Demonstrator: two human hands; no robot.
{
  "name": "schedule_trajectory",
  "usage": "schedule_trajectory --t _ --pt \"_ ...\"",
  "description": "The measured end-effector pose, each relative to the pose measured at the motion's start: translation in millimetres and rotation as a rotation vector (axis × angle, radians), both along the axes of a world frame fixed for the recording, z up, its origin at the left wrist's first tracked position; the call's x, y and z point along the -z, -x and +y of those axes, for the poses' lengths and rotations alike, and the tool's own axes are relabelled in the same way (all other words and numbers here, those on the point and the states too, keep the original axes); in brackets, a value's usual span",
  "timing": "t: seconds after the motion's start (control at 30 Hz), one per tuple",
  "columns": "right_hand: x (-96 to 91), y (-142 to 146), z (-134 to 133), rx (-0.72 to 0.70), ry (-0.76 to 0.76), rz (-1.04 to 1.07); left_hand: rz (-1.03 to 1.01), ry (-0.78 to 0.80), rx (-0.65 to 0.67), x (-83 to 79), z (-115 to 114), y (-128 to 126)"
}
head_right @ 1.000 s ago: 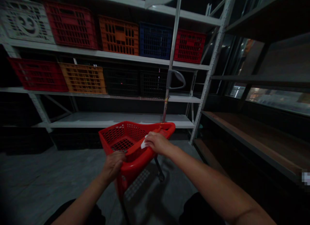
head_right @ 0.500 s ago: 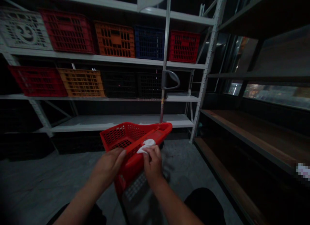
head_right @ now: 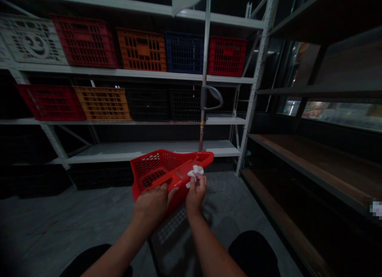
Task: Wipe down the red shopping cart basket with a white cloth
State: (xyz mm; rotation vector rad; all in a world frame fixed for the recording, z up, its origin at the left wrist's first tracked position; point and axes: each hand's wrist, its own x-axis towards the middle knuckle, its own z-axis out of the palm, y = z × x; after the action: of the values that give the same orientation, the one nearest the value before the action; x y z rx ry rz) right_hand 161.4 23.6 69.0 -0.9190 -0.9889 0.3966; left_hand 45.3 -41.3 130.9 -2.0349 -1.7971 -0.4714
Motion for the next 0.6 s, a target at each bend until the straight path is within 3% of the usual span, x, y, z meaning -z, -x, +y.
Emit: schedule_trajectory --t 0.1,0.17,0.43,0.5,0.6 --pt "2.6 23 -28 -0.073 -0.066 -0.087 0.014 -0.026 0.004 0.0 1 5" --pt "-1.0 23 -31 -0.084 -0.084 -0.13 0.018 -0.014 0.007 -1.1 2 8" --pt "-16.5 -53 39 0.228 -0.053 -0.197 0.049 0.086 -0.018 -8.3 6 19" --pt "-18.0 -62 44 0.236 -0.054 -0.299 0.049 0.091 -0.015 -8.9 7 22" --pt "-29.1 -68 38 0.122 -0.044 -0.568 0.039 0.102 -0.018 -9.7 7 29"
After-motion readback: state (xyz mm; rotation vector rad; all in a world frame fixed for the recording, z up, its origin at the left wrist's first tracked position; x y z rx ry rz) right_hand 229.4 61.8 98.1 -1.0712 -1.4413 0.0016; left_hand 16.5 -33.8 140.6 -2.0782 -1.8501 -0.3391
